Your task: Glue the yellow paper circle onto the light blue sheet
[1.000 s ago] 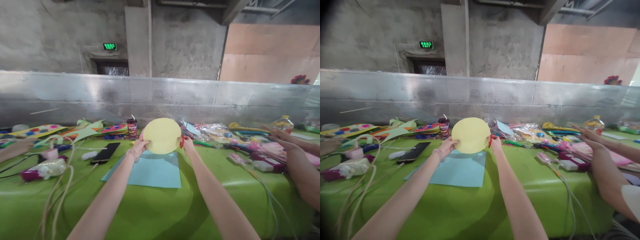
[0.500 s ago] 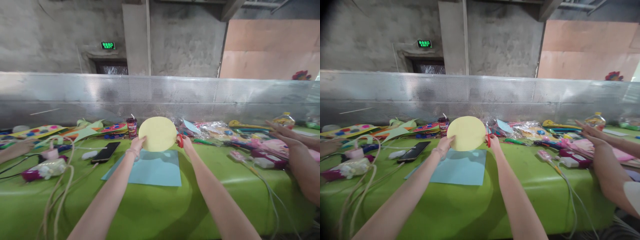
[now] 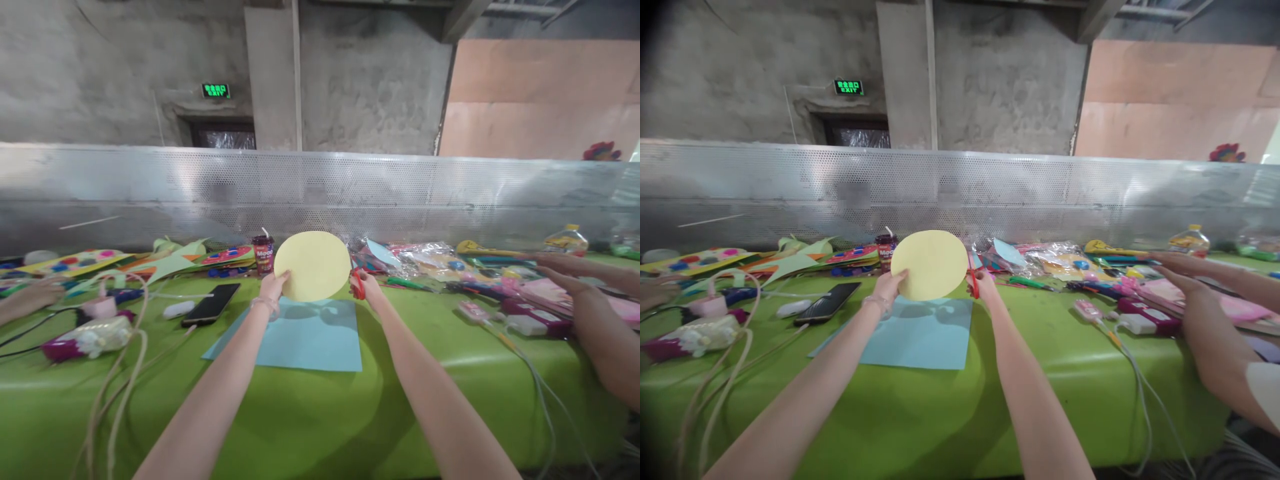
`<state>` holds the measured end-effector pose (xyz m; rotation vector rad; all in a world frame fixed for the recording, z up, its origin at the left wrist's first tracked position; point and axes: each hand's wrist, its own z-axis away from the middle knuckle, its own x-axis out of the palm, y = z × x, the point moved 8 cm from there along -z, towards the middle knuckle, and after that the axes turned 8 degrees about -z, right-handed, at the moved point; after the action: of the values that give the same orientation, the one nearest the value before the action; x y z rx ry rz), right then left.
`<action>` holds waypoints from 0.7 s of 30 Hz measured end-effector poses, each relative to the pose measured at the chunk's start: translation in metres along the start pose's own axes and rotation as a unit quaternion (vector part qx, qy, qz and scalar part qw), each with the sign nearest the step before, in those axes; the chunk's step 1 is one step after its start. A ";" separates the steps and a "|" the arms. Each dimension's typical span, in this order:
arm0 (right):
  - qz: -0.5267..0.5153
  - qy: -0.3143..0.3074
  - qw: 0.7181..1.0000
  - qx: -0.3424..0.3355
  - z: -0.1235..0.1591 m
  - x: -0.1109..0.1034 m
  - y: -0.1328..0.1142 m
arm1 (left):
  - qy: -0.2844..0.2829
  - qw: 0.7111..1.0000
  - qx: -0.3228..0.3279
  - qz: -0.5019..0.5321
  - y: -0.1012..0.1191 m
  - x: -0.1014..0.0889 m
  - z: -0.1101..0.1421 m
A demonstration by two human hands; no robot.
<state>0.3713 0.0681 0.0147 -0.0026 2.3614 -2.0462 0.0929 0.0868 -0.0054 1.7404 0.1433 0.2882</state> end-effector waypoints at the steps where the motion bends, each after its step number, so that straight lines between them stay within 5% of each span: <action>1: 0.002 -0.002 1.000 0.003 0.000 0.001 0.000 | -0.002 1.000 0.000 0.000 0.000 0.000 0.000; 21: 0.030 -0.013 0.999 0.000 0.006 0.007 -0.005 | 0.008 1.000 -0.017 0.024 0.003 0.002 0.008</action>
<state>0.3640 0.0615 0.0192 0.0404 2.3174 -2.0077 0.0967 0.0796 -0.0034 1.7093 0.1077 0.3387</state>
